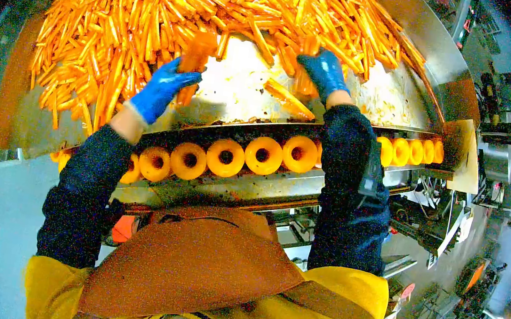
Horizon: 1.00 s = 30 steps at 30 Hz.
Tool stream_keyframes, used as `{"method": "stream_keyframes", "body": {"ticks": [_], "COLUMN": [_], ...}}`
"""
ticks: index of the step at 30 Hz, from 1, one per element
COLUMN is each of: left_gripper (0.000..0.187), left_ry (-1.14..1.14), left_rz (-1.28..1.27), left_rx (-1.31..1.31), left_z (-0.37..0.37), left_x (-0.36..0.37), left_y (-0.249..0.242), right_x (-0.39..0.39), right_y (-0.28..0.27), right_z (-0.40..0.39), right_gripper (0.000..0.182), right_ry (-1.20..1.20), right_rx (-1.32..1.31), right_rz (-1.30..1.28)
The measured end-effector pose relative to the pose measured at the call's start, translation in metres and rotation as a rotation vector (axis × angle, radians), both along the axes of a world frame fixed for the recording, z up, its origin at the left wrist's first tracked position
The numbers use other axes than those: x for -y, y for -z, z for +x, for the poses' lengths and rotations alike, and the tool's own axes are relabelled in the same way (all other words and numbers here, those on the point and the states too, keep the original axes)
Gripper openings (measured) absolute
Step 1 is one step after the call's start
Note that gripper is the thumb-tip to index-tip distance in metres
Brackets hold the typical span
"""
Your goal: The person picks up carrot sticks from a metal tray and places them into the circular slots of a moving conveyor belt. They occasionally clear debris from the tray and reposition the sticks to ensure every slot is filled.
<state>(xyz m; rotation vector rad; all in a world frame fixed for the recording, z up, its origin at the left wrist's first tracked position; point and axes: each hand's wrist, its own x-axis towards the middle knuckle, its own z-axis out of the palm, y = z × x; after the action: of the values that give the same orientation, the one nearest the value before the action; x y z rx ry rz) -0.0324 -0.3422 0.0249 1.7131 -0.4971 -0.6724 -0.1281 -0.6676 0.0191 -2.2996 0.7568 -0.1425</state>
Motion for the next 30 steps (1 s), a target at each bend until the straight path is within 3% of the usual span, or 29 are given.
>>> {"method": "stream_keyframes", "body": {"ticks": [1, 3, 4, 5, 7, 11, 14, 15, 17, 19, 21, 22, 23, 25, 27, 28, 29, 30], "left_gripper": [0.034, 0.032, 0.03, 0.03, 0.029, 0.032, 0.029, 0.028, 0.028, 0.027, 0.027, 0.027, 0.028, 0.029, 0.031, 0.032, 0.032, 0.031], "left_ry": [-0.057, -0.134, -0.216, -0.221, -0.135, -0.22, -0.201, -0.18, -0.18, -0.123, -0.092, -0.095, -0.1, -0.111, -0.256, -0.277, -0.28, -0.242], "left_rz": [-0.138, -0.2, -0.265, -0.263, -0.035, -0.146, -0.113, -0.072, -0.166, -0.149, -0.133, -0.023, 0.087, 0.095, -0.09, -0.046, -0.047, -0.076], "left_rx": [-0.188, -0.273, -0.356, -0.354, -0.304, -0.329, -0.404, -0.461, -0.461, -0.43, -0.352, -0.381, -0.407, -0.437, -0.392, -0.413, -0.408, -0.224], "left_z": [-0.015, -0.037, -0.046, -0.055, -0.072, -0.106, -0.118, -0.124, -0.136, -0.142, -0.153, -0.157, -0.16, -0.161, -0.163, -0.16, -0.159, -0.16], "left_x": [-0.014, -0.039, -0.048, -0.055, -0.065, -0.067, -0.072, -0.074, -0.063, -0.054, -0.044, -0.043, -0.042, -0.046, -0.047, -0.053, -0.06, -0.067], "left_y": [-0.018, -0.025, -0.028, -0.029, -0.03, -0.021, -0.004, -0.001, 0.003, 0.026, 0.026, 0.033, 0.041, 0.04, 0.023, 0.024, 0.024, 0.025], "right_x": [0.009, -0.004, 0.0, 0.002, -0.036, -0.065, -0.051, -0.047, -0.058, -0.063, -0.07, -0.069, -0.071, -0.087, -0.106, -0.12, -0.12, -0.122], "right_y": [0.002, -0.04, -0.03, -0.02, -0.023, -0.024, -0.032, -0.033, -0.043, -0.008, 0.032, 0.041, 0.05, 0.041, 0.019, 0.002, 0.03, 0.045], "right_z": [-0.006, -0.026, -0.027, -0.031, -0.041, -0.038, -0.072, -0.09, -0.136, -0.171, -0.191, -0.199, -0.206, -0.205, -0.199, -0.192, -0.19, -0.183], "right_gripper": [0.046, 0.045, 0.036, 0.036, 0.035, 0.032, 0.039, 0.037, 0.031, 0.027, 0.026, 0.025, 0.022, 0.018, 0.016, 0.016, 0.021, 0.022], "right_ry": [0.062, -0.03, -0.084, -0.09, -0.448, -0.464, -0.146, -0.028, 0.122, 0.168, 0.242, 0.168, 0.269, 0.356, 0.35, 0.342, 0.272, 0.156], "right_rx": [-0.007, -0.083, -0.106, -0.104, -0.171, -0.356, 0.194, 0.329, 0.5, 0.681, 0.447, 0.313, 0.248, 0.574, 0.682, 0.651, 0.586, 0.472], "right_rz": [0.022, -0.105, -0.111, -0.109, -0.532, -0.547, -0.281, 0.199, 0.54, 0.633, 0.595, 0.229, 0.168, 0.466, 0.628, 0.718, 0.614, 0.449]}}
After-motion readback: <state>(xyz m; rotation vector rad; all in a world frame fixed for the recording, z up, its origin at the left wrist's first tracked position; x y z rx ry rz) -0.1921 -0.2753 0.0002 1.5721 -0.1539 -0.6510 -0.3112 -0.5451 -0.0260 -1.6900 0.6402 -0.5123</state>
